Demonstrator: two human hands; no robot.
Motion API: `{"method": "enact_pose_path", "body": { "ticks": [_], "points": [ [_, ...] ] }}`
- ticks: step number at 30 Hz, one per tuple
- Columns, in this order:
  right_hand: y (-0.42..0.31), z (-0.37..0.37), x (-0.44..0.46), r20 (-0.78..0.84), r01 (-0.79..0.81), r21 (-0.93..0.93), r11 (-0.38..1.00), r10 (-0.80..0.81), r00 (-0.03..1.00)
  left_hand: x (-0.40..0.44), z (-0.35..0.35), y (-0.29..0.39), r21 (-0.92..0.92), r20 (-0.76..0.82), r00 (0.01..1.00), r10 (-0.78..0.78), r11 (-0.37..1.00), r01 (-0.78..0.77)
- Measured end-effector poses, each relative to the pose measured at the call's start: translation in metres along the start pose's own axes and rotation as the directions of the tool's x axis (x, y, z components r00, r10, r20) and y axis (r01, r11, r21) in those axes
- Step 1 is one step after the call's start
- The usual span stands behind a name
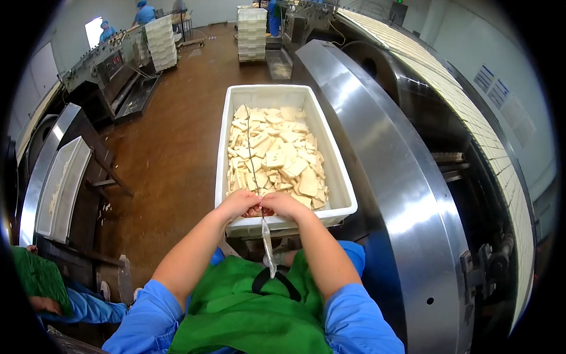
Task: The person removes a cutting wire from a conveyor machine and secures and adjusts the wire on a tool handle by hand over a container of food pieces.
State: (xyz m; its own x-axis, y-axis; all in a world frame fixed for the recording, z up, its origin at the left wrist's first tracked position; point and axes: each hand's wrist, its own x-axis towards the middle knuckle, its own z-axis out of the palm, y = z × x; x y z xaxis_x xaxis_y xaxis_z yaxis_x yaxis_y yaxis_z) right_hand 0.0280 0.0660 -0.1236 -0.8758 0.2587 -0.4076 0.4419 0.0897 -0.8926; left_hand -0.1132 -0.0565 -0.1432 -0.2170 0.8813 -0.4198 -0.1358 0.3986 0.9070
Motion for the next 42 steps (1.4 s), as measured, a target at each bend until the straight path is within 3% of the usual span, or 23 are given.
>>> {"method": "enact_pose_path", "body": {
  "ticks": [3,12,19,24,26,31,34,37,42],
  "points": [
    [-0.006,0.001,-0.003,-0.029,0.005,-0.120,0.993,-0.008,1.000,0.002,0.001,0.001,0.021,-0.012,1.000,0.013,1.000,-0.012],
    [0.001,0.003,0.002,-0.062,0.051,-0.139,0.989,-0.060,0.996,0.006,0.000,-0.003,0.046,-0.008,1.000,0.022,0.999,-0.021],
    [0.004,0.001,0.002,-0.059,0.063,-0.177,0.982,-0.074,0.996,-0.002,0.002,-0.002,0.090,-0.005,0.993,0.121,0.989,-0.120],
    [-0.002,0.003,-0.004,-0.074,0.049,-0.139,0.989,-0.060,0.995,-0.007,0.003,0.003,0.160,-0.026,0.990,0.136,0.979,-0.130],
    [0.001,0.002,-0.003,-0.065,0.054,-0.143,0.988,-0.064,0.996,-0.007,0.004,0.001,0.219,-0.069,0.974,0.218,0.955,-0.198],
    [0.007,0.000,0.000,-0.084,0.089,-0.073,0.993,-0.095,0.992,-0.001,0.001,-0.006,0.159,-0.091,0.952,0.291,0.948,-0.274],
    [0.014,0.000,0.002,-0.132,0.111,-0.075,0.991,-0.120,0.984,-0.004,0.002,-0.009,0.185,-0.106,0.945,0.308,0.940,-0.286],
    [0.016,0.000,0.002,-0.320,0.224,-0.171,0.960,-0.269,0.908,-0.011,0.004,0.000,0.232,-0.108,0.944,0.311,0.932,-0.280],
    [0.023,0.003,0.003,-0.371,0.285,-0.167,0.944,-0.327,0.869,-0.012,0.005,-0.001,0.203,-0.070,0.954,0.291,0.941,-0.272]
  ]
}}
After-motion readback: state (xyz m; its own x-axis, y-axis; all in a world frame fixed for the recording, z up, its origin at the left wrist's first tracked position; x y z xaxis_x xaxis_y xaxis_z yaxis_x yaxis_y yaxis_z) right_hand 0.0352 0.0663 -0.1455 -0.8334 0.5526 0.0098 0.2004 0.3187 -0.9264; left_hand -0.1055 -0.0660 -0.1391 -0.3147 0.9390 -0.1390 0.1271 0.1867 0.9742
